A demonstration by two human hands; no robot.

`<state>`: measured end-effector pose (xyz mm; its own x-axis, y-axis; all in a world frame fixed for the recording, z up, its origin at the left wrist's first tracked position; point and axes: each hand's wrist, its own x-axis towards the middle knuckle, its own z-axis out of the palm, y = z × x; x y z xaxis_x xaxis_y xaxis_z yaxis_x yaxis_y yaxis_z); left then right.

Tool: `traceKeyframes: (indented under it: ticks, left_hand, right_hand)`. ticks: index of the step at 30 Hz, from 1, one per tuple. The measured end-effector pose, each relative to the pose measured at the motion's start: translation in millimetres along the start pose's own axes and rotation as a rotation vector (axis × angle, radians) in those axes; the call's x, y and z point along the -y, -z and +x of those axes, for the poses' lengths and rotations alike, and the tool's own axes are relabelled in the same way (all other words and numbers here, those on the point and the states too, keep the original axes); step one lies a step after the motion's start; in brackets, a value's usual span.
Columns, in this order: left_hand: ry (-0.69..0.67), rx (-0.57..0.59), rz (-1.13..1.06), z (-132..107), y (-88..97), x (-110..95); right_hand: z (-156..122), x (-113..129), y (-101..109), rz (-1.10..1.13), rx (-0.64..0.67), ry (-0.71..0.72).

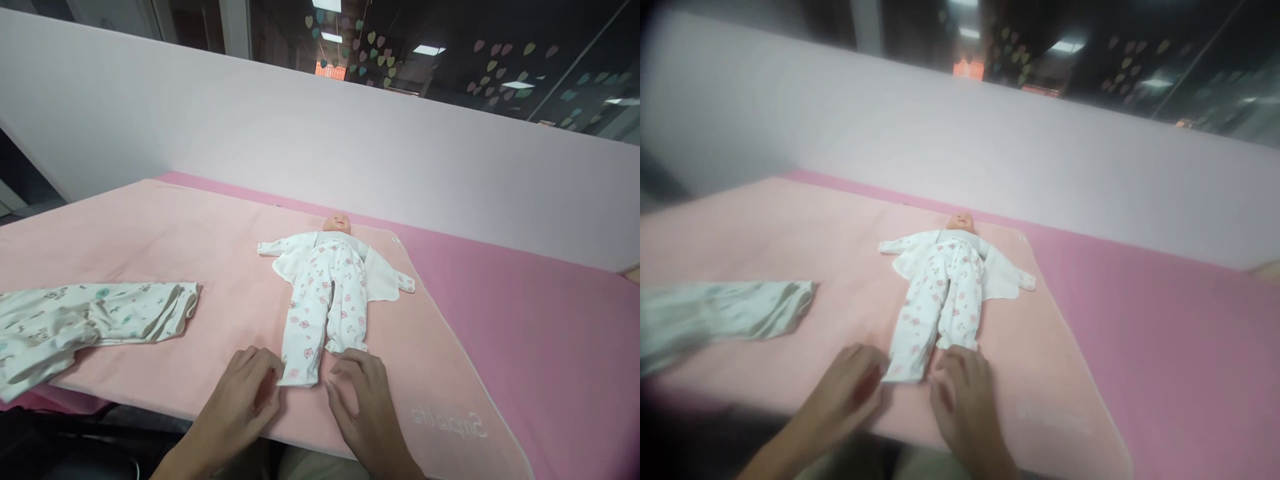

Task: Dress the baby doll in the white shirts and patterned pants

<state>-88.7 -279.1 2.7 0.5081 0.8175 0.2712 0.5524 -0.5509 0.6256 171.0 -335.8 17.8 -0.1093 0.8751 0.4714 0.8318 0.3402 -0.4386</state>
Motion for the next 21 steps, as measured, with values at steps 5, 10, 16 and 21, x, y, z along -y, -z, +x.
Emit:
traceKeyframes:
  ticks: [5,10,16,21]
  left_hand:
    - [-0.058,-0.010,-0.030,10.1,0.8,-24.6]
    - [-0.138,-0.018,0.109,55.9,-29.0,-48.2]
    - [-0.169,-0.012,0.288,80.0,-63.7,-44.4]
    - [-0.115,0.011,0.200,85.0,-63.7,-45.5]
  right_hand:
    - [-22.6,-40.6,7.7,-0.027,-0.091,-0.139]
    - [-22.2,-57.7,5.1,0.114,0.004,-0.288]
    - [-10.9,-48.8,11.1,0.266,-0.009,-0.393]
    - [-6.5,-41.6,15.4,0.409,-0.010,-0.428]
